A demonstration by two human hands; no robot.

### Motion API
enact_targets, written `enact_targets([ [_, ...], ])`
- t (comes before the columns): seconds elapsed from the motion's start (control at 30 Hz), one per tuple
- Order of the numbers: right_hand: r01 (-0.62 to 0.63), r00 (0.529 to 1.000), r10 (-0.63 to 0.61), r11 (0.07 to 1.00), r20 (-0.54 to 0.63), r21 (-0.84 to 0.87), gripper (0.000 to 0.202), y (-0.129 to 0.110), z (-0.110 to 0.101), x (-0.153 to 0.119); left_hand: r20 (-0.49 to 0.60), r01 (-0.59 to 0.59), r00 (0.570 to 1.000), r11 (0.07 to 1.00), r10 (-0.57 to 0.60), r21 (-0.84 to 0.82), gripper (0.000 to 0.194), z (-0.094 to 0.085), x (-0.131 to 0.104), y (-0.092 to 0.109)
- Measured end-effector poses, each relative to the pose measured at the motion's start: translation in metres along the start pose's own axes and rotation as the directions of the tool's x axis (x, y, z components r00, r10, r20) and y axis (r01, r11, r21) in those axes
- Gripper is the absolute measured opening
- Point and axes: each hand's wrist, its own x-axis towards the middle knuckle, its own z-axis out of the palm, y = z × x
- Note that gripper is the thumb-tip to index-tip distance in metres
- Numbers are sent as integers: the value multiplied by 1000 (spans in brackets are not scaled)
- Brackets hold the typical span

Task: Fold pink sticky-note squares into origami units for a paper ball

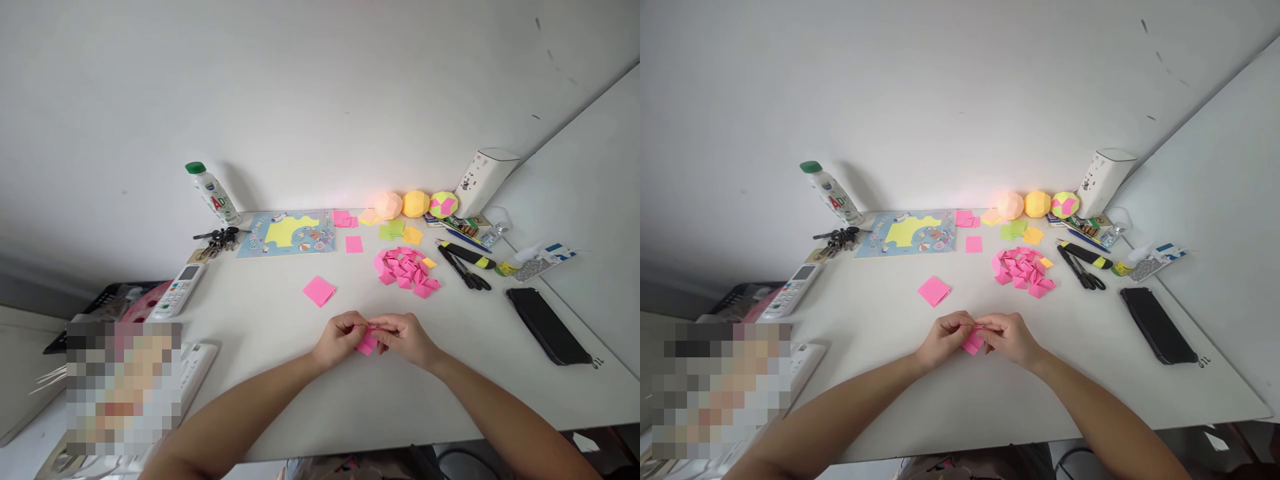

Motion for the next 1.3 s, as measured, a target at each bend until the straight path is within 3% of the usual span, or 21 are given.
enact_targets([
  [0.27,-52,999,52,998,8,36,25,-5,-1,0,2,45,999,993,-45,-113,24,-1,0,0],
  [0.53,17,999,-21,996,-36,-85,6,-2,5,0,-33,-12,999,1000,13,19,18,4,-1,-2],
  [0.67,33,998,-39,992,-50,-119,8,-2,5,-1,-52,-12,999,1000,13,19,15,6,-2,-2],
  [1.0,11,988,-25,996,-149,-93,9,-12,-16,3,-135,53,988,981,-79,-185,23,-1,2,-4],
  [1.07,26,991,-34,997,-126,-68,6,-12,-13,3,-132,59,988,980,-85,-190,24,-2,3,-5],
  [1.2,35,999,-37,997,-20,-62,17,-4,-3,1,-108,67,990,977,-91,-202,27,-1,2,-4],
  [1.3,19,1000,-19,999,-10,-35,21,2,1,0,-86,78,991,976,-98,-203,27,-1,2,-1],
])
